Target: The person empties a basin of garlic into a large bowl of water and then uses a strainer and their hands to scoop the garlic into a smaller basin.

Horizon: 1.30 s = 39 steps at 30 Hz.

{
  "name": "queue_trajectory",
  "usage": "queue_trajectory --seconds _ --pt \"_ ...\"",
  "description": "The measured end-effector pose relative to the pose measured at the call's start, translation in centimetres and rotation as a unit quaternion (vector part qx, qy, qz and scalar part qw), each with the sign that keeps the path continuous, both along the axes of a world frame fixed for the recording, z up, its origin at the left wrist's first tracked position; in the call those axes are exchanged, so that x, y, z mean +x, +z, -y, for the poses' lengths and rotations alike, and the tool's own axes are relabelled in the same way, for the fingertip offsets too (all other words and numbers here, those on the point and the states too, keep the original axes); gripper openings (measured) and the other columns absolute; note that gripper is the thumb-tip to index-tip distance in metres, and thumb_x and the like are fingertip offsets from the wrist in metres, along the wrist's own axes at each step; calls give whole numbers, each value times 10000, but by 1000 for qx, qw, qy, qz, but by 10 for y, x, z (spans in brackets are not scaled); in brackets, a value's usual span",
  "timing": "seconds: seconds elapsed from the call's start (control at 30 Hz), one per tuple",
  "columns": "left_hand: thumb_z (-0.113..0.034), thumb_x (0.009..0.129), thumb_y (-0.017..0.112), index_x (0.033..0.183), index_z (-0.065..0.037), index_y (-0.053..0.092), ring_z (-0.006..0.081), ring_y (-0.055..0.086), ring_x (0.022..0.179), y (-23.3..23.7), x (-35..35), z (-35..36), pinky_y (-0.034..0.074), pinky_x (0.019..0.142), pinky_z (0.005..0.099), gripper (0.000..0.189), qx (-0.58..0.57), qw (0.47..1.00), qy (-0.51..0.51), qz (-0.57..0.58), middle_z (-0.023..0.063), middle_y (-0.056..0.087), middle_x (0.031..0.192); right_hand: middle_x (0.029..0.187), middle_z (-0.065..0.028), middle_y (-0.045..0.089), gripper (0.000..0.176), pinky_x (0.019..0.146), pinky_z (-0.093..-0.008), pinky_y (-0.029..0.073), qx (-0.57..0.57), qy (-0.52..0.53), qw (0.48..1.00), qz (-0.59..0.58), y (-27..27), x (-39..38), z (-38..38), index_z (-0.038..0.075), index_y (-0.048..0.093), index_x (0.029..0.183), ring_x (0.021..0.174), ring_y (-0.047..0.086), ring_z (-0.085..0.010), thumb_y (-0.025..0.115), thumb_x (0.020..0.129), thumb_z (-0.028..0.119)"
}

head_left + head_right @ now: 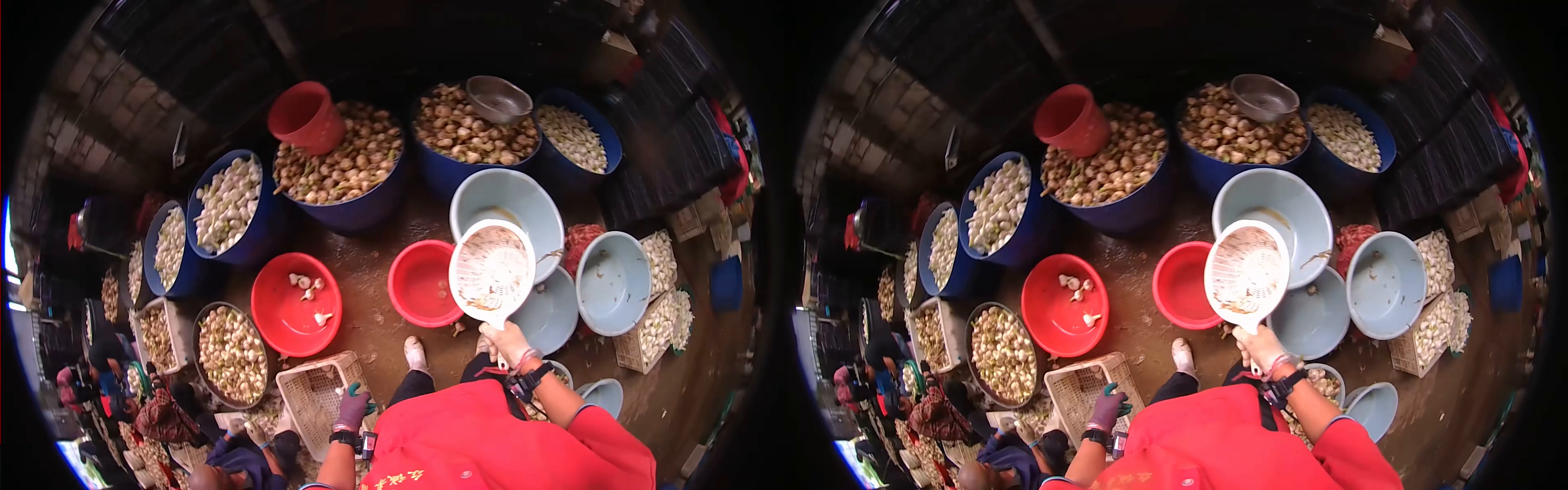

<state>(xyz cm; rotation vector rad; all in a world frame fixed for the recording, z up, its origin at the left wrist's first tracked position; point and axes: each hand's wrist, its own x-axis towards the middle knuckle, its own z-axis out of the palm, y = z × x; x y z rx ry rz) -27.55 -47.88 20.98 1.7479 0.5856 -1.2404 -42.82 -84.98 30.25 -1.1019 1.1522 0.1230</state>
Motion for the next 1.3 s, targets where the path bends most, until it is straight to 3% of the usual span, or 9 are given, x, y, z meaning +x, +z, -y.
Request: queue_trajectory --seconds 0.27,0.43,0.6,0.73,0.87,0.97,1.07,1.27,1.3 --pt "-85 831 543 1315 -102 376 225 626 586 8 32 -81 542 506 318 512 -43 984 173 24 117 585 887 622 -8 504 194 389 -272 423 83 110 990 -7 -8 92 -40 40 540 843 447 479 -111 573 877 228" --pt "-118 845 547 1328 -100 350 263 637 650 -6 69 -75 560 553 370 522 -47 985 164 -9 128 599 912 641 4 499 183 390 -255 417 69 120 989 -51 -7 130 -28 46 533 935 459 468 -93 572 883 216" --pt "-99 860 563 1344 -74 350 188 620 639 11 186 -12 543 566 305 530 -90 990 92 63 105 608 891 632 -20 510 177 361 -262 424 43 66 996 -44 -63 150 -10 26 536 903 417 485 -125 560 885 200" --pt "-105 853 552 1350 -83 340 196 621 647 30 301 69 545 589 310 541 -101 989 47 100 110 605 914 610 -40 515 169 356 -285 429 107 -91 990 5 -113 184 3 38 539 824 410 500 -158 513 900 187" --pt "-131 857 559 1348 -94 341 204 630 683 39 392 124 550 608 308 539 -146 982 -14 118 106 604 933 627 -37 514 163 391 -303 450 137 -108 984 -40 -91 223 24 49 537 829 426 488 -157 494 916 180" --pt "-217 890 583 1318 -127 373 210 633 737 40 450 174 550 621 330 485 -169 978 28 121 92 607 948 661 -25 515 174 381 -263 439 144 -99 984 -44 -84 235 39 37 530 847 426 488 -129 502 915 194" --pt "-307 898 581 1288 -130 408 265 632 830 49 500 225 544 707 375 462 -177 976 47 120 127 586 1049 640 -31 517 171 391 -285 451 125 -113 985 -24 -74 241 48 51 536 850 433 483 -142 500 916 204" --pt "-361 886 595 1197 -135 445 316 591 897 33 611 310 513 800 395 412 -281 958 54 25 126 552 1031 636 -12 512 147 384 -261 440 119 -249 960 -38 -65 248 49 68 546 866 458 489 -117 521 897 210" --pt "-388 870 608 1183 -131 461 318 586 911 17 627 319 509 815 395 431 -271 960 18 66 130 554 1021 640 -13 513 148 390 -265 442 135 -272 952 -45 -62 251 50 69 548 867 459 488 -117 521 897 211"
